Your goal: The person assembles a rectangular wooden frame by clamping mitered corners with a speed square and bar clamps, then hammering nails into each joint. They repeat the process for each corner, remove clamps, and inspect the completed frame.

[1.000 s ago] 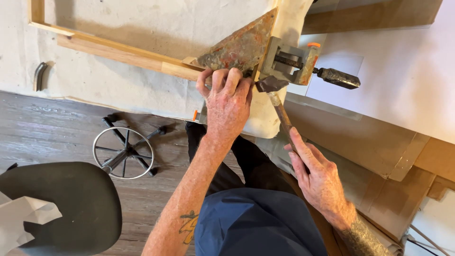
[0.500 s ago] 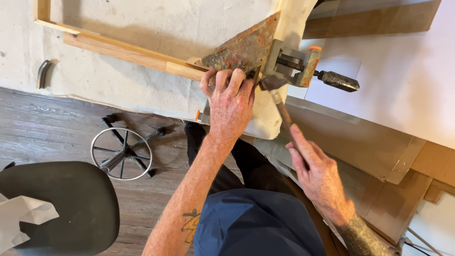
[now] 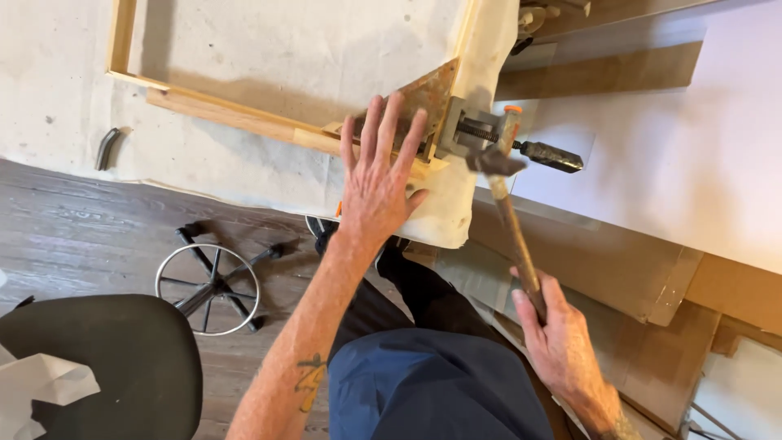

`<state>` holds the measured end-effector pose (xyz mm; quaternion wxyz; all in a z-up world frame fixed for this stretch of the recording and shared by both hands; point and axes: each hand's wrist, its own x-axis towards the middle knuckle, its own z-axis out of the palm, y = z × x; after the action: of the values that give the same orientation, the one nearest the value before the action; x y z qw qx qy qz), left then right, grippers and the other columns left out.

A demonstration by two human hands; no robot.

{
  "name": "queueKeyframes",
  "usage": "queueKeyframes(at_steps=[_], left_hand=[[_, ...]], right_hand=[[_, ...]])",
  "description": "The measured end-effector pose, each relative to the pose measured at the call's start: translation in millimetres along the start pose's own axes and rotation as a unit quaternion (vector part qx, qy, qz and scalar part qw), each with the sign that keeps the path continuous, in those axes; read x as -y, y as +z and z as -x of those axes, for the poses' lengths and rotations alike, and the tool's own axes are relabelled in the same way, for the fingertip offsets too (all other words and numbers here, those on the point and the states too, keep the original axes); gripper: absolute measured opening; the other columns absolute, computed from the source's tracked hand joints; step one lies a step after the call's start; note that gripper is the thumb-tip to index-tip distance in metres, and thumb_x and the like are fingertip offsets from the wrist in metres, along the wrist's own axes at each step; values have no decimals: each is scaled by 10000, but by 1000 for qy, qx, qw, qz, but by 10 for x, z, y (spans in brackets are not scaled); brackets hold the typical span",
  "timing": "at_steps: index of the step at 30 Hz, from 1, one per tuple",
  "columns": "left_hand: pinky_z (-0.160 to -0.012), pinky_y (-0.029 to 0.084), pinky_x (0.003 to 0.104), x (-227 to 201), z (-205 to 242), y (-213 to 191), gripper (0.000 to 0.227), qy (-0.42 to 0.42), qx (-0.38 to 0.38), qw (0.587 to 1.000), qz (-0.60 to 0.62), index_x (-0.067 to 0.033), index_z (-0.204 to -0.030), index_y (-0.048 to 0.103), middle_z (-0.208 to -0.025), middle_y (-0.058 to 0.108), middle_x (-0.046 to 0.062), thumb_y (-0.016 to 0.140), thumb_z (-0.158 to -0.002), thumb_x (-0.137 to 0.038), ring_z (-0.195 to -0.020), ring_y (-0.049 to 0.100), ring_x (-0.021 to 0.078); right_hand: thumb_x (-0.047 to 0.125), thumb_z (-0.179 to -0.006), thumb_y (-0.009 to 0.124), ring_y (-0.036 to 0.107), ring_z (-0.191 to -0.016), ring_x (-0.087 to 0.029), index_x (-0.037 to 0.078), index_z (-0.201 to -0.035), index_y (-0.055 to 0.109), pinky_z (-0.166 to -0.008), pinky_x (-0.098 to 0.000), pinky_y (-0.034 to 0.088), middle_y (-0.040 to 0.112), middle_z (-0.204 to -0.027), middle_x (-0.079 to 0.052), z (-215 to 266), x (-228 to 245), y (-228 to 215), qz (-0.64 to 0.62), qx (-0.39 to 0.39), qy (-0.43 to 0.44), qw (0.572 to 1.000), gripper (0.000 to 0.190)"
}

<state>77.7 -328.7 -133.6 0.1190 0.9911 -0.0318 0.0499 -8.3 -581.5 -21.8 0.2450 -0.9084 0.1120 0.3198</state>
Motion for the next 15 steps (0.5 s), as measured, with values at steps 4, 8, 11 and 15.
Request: queueKeyframes(at_steps=[4, 8, 11, 15], left_hand=[[-1190, 162, 583, -16, -49, -84, 1188, 18, 28, 999, -21, -169, -1548, 229, -1605, 138, 120, 914, -652, -539, -1490, 180, 310], [-1164, 227, 539, 24, -43, -94, 1171, 25, -10, 999, -21, -168, -1522, 318, -1595, 217, 102, 914, -585, -539, -1462, 257, 297], [-1135, 278, 536, 3, -71, -131, 1059, 23, -41, 999, 1, -169, -1475, 387, -1568, 277, 94, 902, -566, -339, -1436, 314, 294], [-1162, 242, 545, 18, -33, 17, 1138, 16, -6, 1000, -17, -204, -1519, 309, -1597, 184, 86, 920, -610, -511, -1462, 258, 288]], right_hand=[[189, -956, 451, 438, -459, -109, 106, -1260, 529, -450, -268, 450, 537, -664, 24, 84, 25, -42, -81, -54, -139, 985, 325], [372, -954, 463, 682, -608, -291, 182, -1104, 544, -675, -409, 511, 693, -725, -49, -215, -223, 268, 20, -24, -32, 999, 256], [356, -978, 473, 618, -642, -454, 145, -1065, 515, -633, -484, 459, 646, -669, -169, -294, -94, 242, 95, -15, -70, 993, 232], [341, -974, 443, 501, -439, -152, 156, -1119, 553, -490, -349, 485, 558, -605, 29, -93, -58, 199, 2, -47, -69, 997, 259]])
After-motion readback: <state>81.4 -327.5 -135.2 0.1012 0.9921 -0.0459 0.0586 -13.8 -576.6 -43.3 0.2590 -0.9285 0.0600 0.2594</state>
